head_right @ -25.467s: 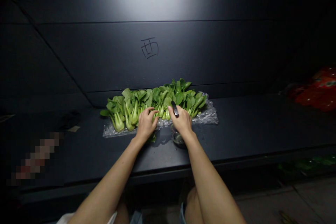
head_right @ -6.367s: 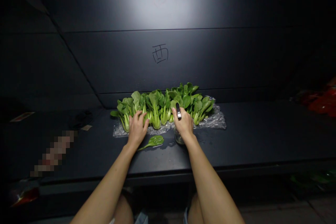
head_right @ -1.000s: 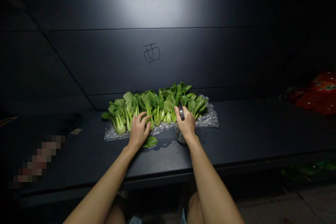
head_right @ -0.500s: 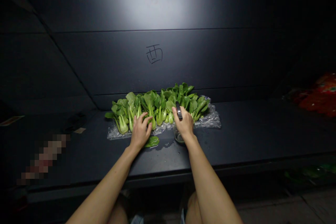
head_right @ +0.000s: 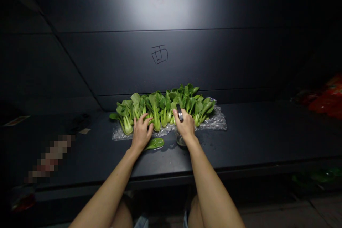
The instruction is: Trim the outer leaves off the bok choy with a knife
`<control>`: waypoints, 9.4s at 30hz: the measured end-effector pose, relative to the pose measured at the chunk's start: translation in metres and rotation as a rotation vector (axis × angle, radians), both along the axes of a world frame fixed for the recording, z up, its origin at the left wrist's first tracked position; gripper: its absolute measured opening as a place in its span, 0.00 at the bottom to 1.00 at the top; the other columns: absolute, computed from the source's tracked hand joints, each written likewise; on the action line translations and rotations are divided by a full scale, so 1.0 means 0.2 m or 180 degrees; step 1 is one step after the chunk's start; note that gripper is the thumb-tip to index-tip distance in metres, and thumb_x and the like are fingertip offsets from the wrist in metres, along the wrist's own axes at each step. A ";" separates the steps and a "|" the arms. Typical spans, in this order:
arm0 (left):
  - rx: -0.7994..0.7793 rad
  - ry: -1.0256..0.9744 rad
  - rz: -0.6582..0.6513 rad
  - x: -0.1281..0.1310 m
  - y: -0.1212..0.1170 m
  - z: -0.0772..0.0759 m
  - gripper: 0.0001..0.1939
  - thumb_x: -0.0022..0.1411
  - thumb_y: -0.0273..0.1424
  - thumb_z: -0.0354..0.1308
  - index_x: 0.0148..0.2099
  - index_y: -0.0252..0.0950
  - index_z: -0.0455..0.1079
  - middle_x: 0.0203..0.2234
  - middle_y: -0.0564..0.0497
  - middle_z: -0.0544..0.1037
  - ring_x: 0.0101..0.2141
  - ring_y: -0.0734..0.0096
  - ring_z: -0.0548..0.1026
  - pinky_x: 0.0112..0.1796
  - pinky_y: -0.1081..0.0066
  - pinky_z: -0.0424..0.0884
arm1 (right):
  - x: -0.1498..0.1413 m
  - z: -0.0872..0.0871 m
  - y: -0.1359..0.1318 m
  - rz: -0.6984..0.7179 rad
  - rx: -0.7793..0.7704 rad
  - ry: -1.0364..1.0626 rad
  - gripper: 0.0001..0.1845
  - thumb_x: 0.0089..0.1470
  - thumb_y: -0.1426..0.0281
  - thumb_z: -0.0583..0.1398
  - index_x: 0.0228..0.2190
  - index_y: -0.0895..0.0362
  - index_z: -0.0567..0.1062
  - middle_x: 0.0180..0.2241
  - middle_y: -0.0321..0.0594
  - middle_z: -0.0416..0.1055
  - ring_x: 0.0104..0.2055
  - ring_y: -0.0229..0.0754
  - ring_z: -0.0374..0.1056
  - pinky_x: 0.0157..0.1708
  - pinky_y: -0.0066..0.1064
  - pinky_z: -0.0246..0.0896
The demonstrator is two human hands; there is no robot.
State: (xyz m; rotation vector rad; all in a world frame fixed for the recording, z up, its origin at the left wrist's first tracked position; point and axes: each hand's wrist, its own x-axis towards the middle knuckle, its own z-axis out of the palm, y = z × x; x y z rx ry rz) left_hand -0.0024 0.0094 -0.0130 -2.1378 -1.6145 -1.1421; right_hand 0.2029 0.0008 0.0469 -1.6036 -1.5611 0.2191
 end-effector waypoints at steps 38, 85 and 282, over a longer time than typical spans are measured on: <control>-0.0098 -0.0088 0.0127 -0.03 0.00 -0.03 0.15 0.65 0.29 0.50 0.51 0.34 0.71 0.58 0.35 0.68 0.62 0.48 0.62 0.62 0.42 0.56 | -0.13 0.03 -0.03 0.0320 -0.0080 -0.0336 0.22 0.63 0.53 0.49 0.33 0.55 0.73 0.31 0.43 0.76 0.35 0.46 0.73 0.31 0.29 0.54; -0.0012 -0.0423 0.0288 -0.21 0.00 -0.05 0.16 0.66 0.31 0.49 0.54 0.35 0.68 0.57 0.36 0.67 0.62 0.50 0.63 0.61 0.46 0.58 | -0.27 0.02 -0.01 0.0178 -0.0117 -0.0305 0.24 0.63 0.52 0.48 0.34 0.55 0.74 0.29 0.45 0.76 0.33 0.47 0.72 0.30 0.30 0.52; -0.0929 -0.1475 0.0986 -0.42 -0.01 -0.01 0.21 0.64 0.25 0.42 0.53 0.34 0.70 0.53 0.41 0.76 0.57 0.58 0.69 0.61 0.53 0.59 | -0.56 0.02 0.04 0.0945 0.0000 -0.0305 0.22 0.64 0.53 0.49 0.30 0.55 0.72 0.28 0.41 0.74 0.31 0.43 0.70 0.30 0.29 0.52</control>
